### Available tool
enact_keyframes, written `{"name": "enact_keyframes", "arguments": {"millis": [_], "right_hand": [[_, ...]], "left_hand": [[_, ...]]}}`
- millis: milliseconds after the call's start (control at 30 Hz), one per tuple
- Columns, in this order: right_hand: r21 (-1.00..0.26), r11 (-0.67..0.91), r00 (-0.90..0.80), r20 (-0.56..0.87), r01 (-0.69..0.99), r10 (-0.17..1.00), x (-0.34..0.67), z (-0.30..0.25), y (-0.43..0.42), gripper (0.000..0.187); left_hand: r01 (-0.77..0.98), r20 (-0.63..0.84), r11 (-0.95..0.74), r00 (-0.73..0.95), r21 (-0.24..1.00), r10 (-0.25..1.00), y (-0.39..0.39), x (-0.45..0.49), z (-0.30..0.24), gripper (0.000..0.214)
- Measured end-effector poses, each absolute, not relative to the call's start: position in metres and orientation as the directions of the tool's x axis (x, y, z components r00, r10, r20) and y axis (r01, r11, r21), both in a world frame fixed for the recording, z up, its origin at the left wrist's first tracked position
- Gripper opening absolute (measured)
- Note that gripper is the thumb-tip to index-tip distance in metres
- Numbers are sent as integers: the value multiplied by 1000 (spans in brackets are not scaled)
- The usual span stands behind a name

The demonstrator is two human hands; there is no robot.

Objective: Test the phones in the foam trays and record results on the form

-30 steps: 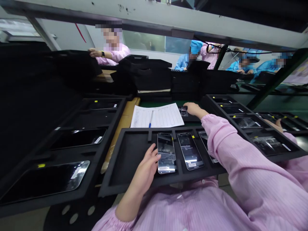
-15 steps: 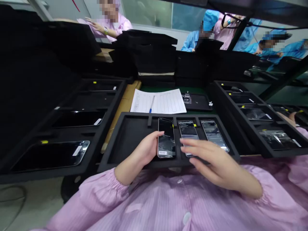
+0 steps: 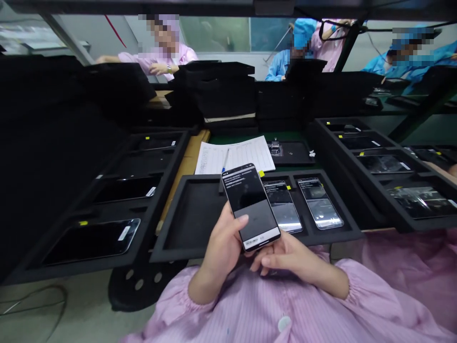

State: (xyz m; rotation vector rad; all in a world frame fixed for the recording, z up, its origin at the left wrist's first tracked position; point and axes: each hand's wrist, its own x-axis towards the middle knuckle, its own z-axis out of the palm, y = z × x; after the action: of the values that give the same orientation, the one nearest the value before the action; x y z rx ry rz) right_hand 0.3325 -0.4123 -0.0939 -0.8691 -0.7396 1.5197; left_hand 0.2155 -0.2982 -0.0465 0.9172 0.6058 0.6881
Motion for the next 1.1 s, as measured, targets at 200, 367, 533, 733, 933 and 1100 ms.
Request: {"name": "enact_keyframes", "arguments": {"millis": [200, 367, 533, 733, 933, 1100], "right_hand": [[-848, -45, 92, -110, -527, 990, 323, -95, -403, 36], [-876, -82, 115, -154, -475, 981, 322, -98, -402, 40], [-902, -99, 228, -211, -421, 951, 322, -98, -402, 46], [-928, -81, 288, -195, -363, 938, 324, -92, -398, 44], [-907, -76, 184, -165, -415, 969, 330, -89, -391, 44], [-928, -133, 235, -223, -348, 946, 331, -91, -392, 45]], "left_hand": [[-333, -23, 292, 624, 897, 781, -312, 221, -51, 60], [-378, 45, 207, 559, 902, 828, -313, 220, -56, 58], [-462, 115, 166, 520, 871, 846, -315, 223, -60, 61], [-513, 147, 129, 464, 849, 873, -315, 225, -63, 62], [-464, 76, 169, 465, 869, 882, -315, 224, -62, 54], [-429, 80, 121, 421, 895, 903, -317, 228, -65, 54]]}}
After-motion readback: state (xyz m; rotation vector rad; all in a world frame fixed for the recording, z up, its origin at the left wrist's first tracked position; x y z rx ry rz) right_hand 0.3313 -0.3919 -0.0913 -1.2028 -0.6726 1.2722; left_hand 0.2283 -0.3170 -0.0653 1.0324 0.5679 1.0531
